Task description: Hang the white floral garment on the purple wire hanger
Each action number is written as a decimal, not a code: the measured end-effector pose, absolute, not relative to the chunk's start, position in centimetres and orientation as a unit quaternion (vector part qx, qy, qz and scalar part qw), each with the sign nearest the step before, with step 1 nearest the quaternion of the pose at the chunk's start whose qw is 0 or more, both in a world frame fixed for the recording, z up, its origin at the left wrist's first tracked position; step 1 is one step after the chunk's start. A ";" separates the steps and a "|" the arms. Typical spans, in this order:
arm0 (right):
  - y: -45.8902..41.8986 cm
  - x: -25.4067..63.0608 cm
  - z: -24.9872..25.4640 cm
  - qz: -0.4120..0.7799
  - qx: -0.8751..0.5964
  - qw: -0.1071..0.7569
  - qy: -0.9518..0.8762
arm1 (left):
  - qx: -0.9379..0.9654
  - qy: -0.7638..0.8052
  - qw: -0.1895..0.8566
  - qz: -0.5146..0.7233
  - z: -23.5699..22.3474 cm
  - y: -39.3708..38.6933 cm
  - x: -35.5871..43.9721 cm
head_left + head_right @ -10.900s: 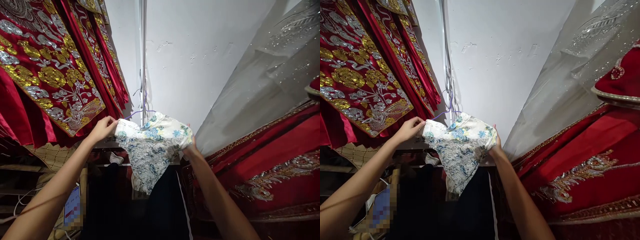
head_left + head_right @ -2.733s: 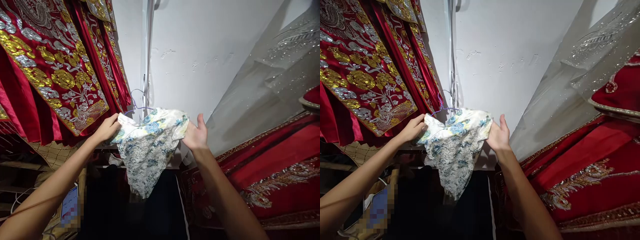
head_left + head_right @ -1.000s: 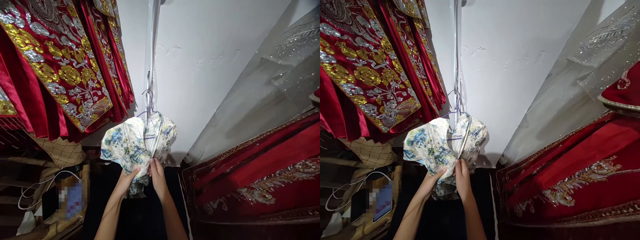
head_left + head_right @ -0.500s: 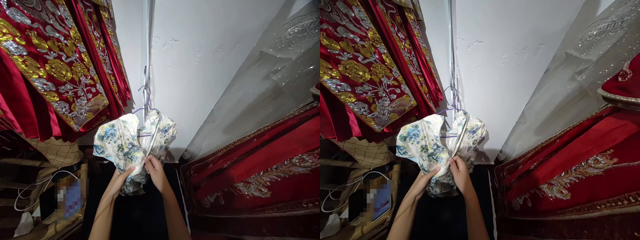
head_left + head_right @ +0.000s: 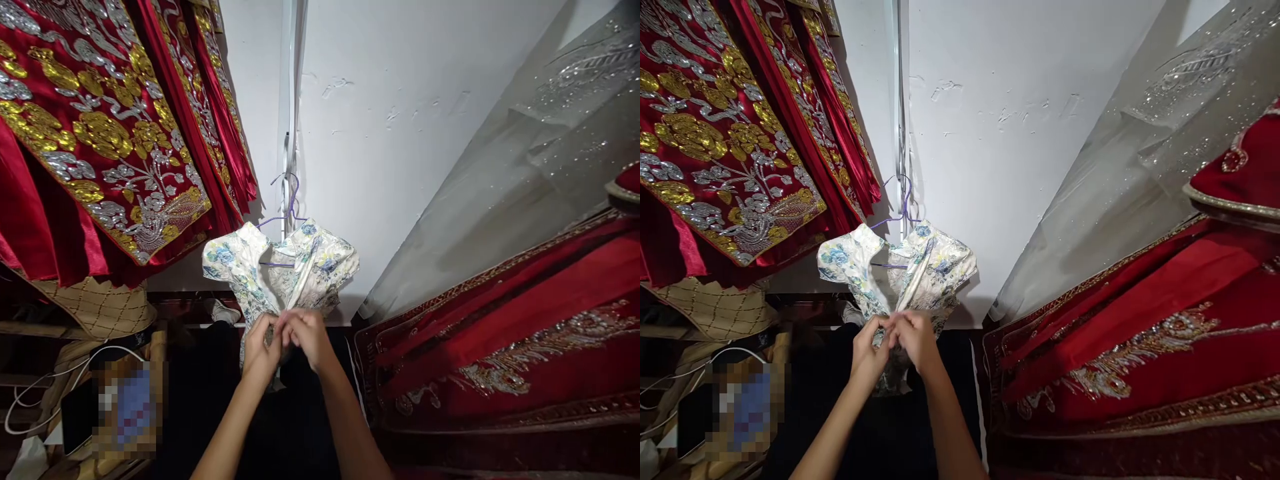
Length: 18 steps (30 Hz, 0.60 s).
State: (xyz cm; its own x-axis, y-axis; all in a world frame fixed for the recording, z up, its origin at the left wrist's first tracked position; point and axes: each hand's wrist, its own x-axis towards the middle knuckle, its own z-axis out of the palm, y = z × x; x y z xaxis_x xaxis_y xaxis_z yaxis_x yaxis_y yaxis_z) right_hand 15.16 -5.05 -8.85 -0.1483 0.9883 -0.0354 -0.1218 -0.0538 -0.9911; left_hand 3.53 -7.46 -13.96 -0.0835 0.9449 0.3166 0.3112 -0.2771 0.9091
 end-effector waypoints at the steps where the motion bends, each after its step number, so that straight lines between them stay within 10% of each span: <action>1: -4.0 15.4 -7.4 0.558 -0.441 0.516 -0.477 | 0.618 0.508 0.293 0.523 -14.2 -7.1 3.6; 9: 2.9 16.0 0.8 0.532 -0.352 0.686 -0.350 | 0.693 0.499 0.281 0.437 -14.1 -4.2 1.6; 18: -0.6 15.1 0.9 0.459 -0.356 0.590 -0.561 | 0.740 0.393 0.110 0.535 0.6 -1.0 1.7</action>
